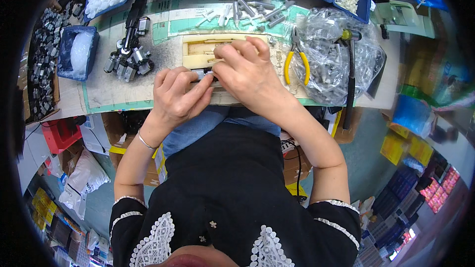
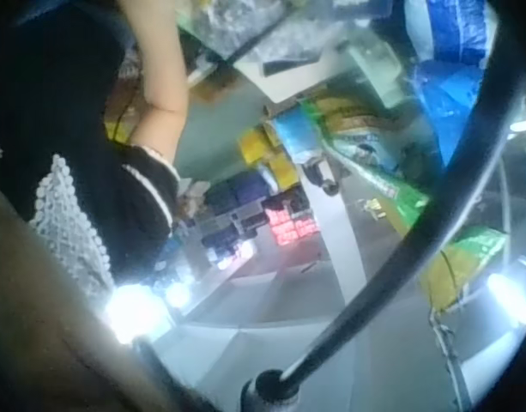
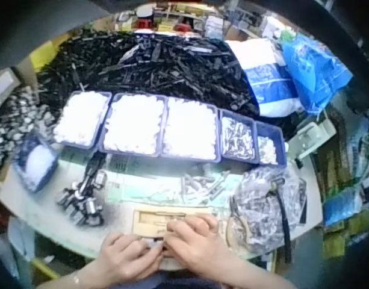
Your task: The person assembles electronic components and plastic parts using a screwdriver and pliers at a workbench, securing them with screws from small containers into an assembly jig.
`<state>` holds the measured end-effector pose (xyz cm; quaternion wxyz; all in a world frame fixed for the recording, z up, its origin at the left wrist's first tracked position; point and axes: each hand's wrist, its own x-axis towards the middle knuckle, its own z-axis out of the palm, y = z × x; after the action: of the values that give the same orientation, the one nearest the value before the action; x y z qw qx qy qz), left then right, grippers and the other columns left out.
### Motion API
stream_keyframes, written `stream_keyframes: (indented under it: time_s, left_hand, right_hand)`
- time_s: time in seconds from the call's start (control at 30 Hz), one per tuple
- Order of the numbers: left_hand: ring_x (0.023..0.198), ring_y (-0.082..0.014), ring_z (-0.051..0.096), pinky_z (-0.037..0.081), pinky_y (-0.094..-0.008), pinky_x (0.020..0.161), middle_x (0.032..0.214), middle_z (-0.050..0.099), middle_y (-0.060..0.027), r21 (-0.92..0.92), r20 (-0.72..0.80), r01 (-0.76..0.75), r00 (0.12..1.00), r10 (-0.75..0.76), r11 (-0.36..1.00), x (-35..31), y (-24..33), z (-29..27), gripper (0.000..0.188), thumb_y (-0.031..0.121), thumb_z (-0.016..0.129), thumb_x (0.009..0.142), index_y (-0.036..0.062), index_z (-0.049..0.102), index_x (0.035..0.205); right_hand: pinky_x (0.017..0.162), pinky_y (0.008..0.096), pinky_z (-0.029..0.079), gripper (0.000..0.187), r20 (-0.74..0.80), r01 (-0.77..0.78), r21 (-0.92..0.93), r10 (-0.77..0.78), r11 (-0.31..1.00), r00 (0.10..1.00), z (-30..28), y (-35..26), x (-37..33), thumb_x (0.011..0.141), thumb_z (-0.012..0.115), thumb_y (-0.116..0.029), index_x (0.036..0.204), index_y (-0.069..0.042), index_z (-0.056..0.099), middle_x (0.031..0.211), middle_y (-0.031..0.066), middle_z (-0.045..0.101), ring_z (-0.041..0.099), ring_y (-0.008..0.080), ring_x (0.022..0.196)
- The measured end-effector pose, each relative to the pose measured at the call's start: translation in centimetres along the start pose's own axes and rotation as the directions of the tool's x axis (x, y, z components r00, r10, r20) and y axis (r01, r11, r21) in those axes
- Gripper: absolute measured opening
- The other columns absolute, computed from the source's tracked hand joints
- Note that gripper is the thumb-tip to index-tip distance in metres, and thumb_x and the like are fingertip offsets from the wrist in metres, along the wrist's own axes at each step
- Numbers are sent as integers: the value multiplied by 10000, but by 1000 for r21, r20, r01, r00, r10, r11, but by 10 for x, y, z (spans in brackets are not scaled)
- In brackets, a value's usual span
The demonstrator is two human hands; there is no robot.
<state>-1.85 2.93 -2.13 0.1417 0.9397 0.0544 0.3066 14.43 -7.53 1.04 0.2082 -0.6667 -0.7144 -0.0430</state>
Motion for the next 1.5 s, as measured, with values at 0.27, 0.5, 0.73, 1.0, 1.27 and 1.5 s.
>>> stream_keyframes:
  time_s: [0.27, 0.5, 0.73, 1.0, 1.27, 1.5]
  left_hand:
    - [612, -178, 484, 340, -308, 619, 708, 500, -1, -71, 37, -99, 994, 102, 993, 26, -4, -20, 187, 199, 725, 680, 103, 630, 809]
    - [724, -202, 527, 379, -337, 654, 773, 537, -33, 144, -187, 268, 953, -239, 953, 87, -70, -35, 126, 91, 662, 732, 70, 634, 853]
    - [796, -200, 553, 401, -341, 697, 815, 579, -31, 382, -144, 195, 978, -150, 903, 128, -104, -10, 121, 187, 656, 770, 89, 662, 842]
    - [768, -198, 550, 401, -333, 686, 764, 580, -19, 448, -120, 151, 987, -108, 881, 133, -114, 1, 72, 157, 644, 773, 88, 656, 757]
    - [715, -131, 618, 455, -251, 643, 815, 665, -36, -102, -280, 338, 893, -353, 936, 123, -83, -12, 102, 115, 646, 828, 40, 671, 893]
    - [763, -102, 633, 507, -210, 707, 854, 667, -79, -795, 75, 445, 746, -662, 412, 96, -40, -8, 151, 86, 613, 875, -37, 642, 958]
  right_hand:
    - [819, 358, 366, 190, -216, -367, 1, 359, 930, 908, -59, 113, 53, 764, 679, -260, 813, -77, 679, 779, 39, 656, 594, 223, 772]
    - [820, 421, 359, 120, -94, -296, -538, 293, 789, 952, -33, 172, 65, 745, 607, -196, 759, -89, 659, 821, 71, 646, 542, 264, 892]
    - [739, 395, 397, 108, 43, -204, -578, 279, 790, 959, -34, 175, 79, 702, 606, -146, 727, -44, 632, 731, 110, 650, 594, 277, 778]
    - [670, 395, 475, 142, -95, -364, -235, 352, 901, 931, -40, 180, 68, 726, 615, -114, 843, -47, 658, 759, 127, 657, 626, 306, 737]
    - [664, 406, 509, 161, -160, -423, -157, 399, 893, 903, -36, 188, 65, 779, 599, -194, 794, -55, 680, 733, 152, 646, 634, 336, 710]
    - [676, 333, 506, 160, -168, -408, -86, 390, 909, 905, -37, 190, 51, 779, 653, -162, 863, -29, 679, 759, 125, 665, 650, 269, 737]
